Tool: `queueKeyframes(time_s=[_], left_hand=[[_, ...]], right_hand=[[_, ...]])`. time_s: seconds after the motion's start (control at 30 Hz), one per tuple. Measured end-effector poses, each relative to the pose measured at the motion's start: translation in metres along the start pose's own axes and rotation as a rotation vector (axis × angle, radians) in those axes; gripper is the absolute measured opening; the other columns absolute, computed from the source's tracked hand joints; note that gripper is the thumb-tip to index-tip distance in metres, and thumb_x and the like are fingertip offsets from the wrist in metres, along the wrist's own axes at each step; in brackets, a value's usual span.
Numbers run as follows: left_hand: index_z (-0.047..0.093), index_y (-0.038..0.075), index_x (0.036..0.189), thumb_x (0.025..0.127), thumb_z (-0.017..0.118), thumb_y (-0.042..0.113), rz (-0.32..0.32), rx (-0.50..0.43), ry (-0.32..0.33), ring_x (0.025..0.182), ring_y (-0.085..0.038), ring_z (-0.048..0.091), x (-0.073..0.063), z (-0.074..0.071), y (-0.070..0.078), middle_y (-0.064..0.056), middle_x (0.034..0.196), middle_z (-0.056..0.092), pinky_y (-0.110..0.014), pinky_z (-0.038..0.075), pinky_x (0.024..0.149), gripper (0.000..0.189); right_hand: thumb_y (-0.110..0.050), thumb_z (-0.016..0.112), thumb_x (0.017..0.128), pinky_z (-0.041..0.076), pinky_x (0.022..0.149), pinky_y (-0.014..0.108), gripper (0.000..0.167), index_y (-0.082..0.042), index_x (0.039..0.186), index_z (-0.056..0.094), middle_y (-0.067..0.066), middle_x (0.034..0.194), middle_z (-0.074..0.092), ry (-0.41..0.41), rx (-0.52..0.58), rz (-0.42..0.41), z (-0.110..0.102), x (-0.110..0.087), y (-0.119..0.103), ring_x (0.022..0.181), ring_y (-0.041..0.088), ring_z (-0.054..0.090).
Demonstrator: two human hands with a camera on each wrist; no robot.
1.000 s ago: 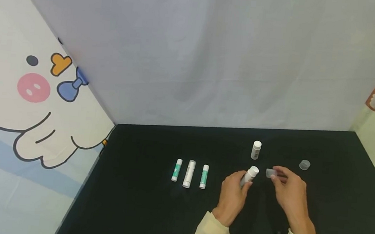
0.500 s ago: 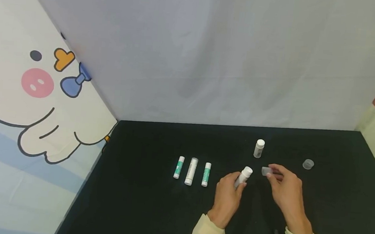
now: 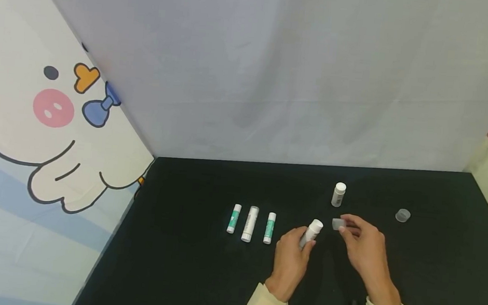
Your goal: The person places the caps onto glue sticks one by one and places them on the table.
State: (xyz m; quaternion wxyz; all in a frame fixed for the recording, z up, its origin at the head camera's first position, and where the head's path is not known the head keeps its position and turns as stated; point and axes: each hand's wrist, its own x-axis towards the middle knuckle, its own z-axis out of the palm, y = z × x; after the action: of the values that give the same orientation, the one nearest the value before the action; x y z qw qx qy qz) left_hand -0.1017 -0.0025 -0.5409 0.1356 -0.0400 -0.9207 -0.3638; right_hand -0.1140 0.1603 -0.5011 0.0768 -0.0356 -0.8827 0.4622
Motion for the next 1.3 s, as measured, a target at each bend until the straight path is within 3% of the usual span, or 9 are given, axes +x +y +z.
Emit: queueKeyframes(time_s=[0.8,1.3], left_hand=[[0.078,0.004,0.105,0.085,0.087,0.006,-0.022,0.008,-0.005,0.083,-0.021,0.074,-0.01,-0.007,-0.013,-0.008,0.096,0.078,-0.034,0.058,0.071,0.022],[0.079,0.009,0.102,0.084,0.088,0.009,0.032,0.037,-0.027,0.077,-0.016,0.069,-0.014,-0.014,-0.022,-0.004,0.086,0.074,-0.03,0.052,0.066,0.02]], right_hand=[[0.007,0.072,0.094,0.06,0.087,0.05,0.028,0.009,0.122,0.071,0.031,0.117,0.073,-0.134,0.08,-0.089,0.017,-0.002,-0.011,0.103,0.043,0.076],[0.004,0.075,0.093,0.062,0.081,0.046,0.031,0.005,0.124,0.074,0.027,0.119,0.073,-0.203,0.083,-0.186,0.022,-0.002,-0.009,0.099,0.037,0.076]])
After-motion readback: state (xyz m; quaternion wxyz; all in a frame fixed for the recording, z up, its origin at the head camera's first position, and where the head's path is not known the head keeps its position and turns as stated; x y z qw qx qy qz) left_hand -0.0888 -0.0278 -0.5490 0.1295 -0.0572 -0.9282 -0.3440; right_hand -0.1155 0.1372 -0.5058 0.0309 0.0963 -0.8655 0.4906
